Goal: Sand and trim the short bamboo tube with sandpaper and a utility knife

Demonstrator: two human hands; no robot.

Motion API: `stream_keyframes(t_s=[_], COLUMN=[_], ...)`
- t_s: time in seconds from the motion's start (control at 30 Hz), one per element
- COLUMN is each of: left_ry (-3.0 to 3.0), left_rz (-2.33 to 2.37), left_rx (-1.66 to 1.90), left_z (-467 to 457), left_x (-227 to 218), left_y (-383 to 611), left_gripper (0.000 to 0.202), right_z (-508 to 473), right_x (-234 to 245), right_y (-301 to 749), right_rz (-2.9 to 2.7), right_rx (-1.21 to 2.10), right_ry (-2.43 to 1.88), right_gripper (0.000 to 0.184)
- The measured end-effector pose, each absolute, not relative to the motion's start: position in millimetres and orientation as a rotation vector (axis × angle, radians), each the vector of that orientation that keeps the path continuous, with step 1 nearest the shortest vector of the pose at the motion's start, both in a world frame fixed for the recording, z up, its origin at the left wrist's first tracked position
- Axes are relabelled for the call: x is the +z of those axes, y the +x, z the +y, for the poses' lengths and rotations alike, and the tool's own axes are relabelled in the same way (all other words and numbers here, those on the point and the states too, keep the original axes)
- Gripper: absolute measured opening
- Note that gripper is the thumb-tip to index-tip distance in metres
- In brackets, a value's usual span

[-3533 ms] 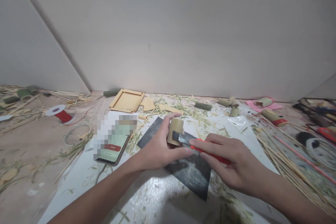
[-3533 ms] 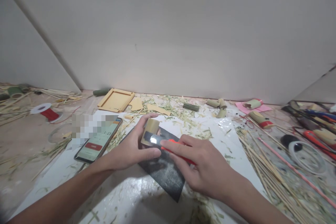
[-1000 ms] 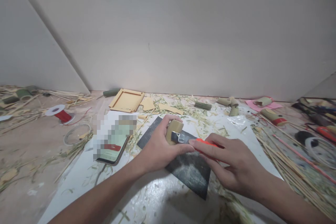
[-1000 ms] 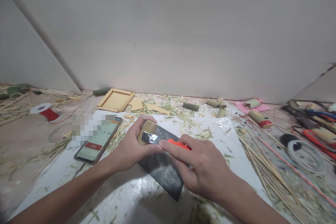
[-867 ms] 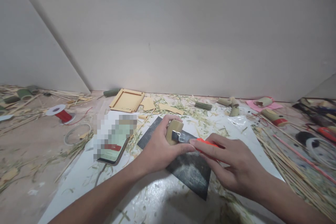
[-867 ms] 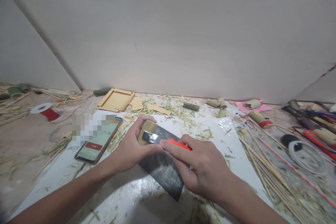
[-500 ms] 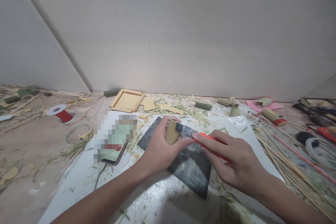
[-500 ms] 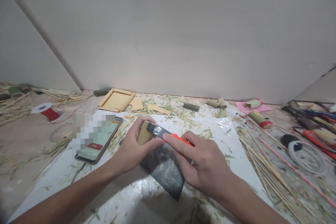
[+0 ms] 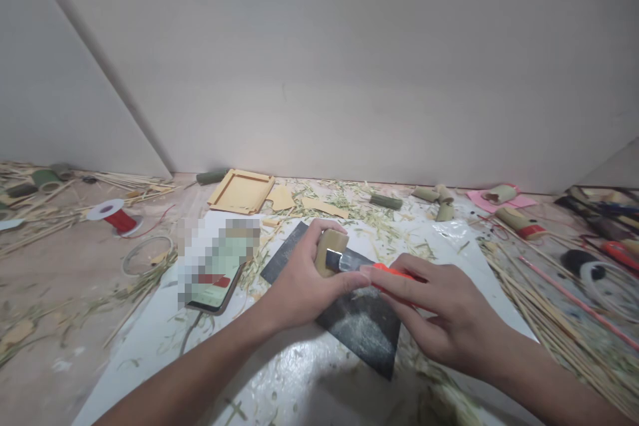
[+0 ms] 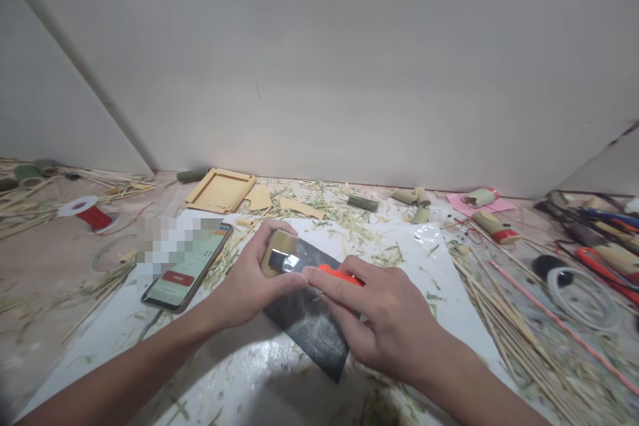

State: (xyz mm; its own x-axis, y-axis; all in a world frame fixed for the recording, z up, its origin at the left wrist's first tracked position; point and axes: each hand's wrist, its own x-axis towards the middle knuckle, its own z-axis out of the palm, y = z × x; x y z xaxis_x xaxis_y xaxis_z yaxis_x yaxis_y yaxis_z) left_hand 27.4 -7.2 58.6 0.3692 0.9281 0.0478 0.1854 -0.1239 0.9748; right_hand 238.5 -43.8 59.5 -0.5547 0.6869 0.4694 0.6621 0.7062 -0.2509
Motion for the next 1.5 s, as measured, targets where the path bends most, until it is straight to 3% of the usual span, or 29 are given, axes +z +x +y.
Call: stream_keyframes(t_s=[1.33,1.5], left_ry=[1.574,1.594], left_rz=[1.258,1.257], left_rx=[1.077,1.138], left_z=[-13,-15], left_x=[61,59], left_y=[35,37], left_gripper=[0.042,0.031], right_z=[-47,-40], right_x=[44,52], right_y=[228,232], right_rz=[-2.244,-2.130], right_rx=[-0.050,-0.087], right_ry=[-1.167,-1.201], right_gripper=[0.039,0.037])
